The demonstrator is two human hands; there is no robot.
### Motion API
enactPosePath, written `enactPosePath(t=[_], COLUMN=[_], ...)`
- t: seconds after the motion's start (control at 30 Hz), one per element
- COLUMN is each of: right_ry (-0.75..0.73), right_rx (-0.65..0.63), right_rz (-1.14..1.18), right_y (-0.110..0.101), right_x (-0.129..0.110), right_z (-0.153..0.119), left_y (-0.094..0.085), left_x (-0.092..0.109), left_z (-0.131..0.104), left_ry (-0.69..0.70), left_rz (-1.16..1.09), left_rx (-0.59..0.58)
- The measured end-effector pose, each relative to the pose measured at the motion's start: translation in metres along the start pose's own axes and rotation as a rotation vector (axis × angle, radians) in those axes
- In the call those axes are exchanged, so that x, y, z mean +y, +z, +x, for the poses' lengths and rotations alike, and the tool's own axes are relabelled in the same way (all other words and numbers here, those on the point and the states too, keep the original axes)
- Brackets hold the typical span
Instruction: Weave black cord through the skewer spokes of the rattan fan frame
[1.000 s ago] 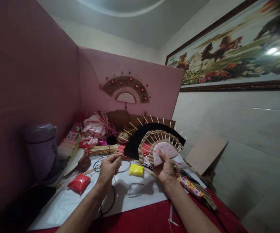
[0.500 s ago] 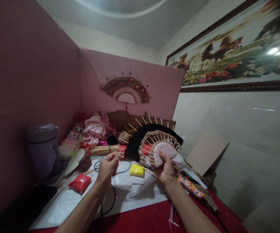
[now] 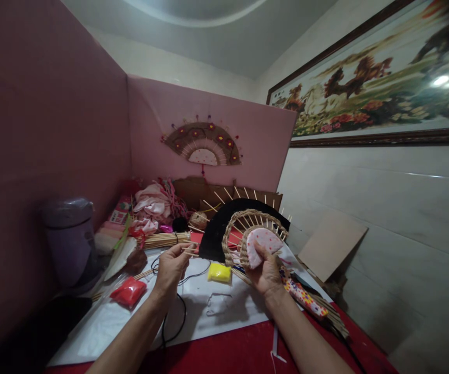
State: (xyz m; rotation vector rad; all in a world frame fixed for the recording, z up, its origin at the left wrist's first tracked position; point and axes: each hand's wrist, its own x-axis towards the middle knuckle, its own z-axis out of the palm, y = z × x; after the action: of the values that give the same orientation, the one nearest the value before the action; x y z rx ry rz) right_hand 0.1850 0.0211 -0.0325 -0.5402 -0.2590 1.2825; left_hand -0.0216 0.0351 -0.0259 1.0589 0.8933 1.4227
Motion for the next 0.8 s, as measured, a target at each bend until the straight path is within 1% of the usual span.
enactPosePath(t=[0.17, 0.33, 0.47, 0.8], right_ry=[-0.002, -0.001, 0.005, 0.011], right_rx=[-0.01, -0.016, -0.03, -0.032], right_rz=[0.004, 0.003, -0.007, -0.018], right_y=[-0.0007, -0.0026, -0.0029, -0.0032], right_x=[-0.0001, 0.0001, 0.0004, -0.0007], right_z=[0.0006, 0.0015, 0.0019, 0.0022], left_y=[-0.0024, -0.005, -0.0052, -0.0055], left_x=[-0.0013, -0.0005, 0.0002, 0.0042], left_z=[0.0015, 0.0027, 0.0031, 0.0019], left_ry=[-0.006, 0.062, 0.104, 0.104], left_rz=[0.014, 0.057, 0.067, 0.038], left_rx=[0.004, 0.044, 0.041, 0.061])
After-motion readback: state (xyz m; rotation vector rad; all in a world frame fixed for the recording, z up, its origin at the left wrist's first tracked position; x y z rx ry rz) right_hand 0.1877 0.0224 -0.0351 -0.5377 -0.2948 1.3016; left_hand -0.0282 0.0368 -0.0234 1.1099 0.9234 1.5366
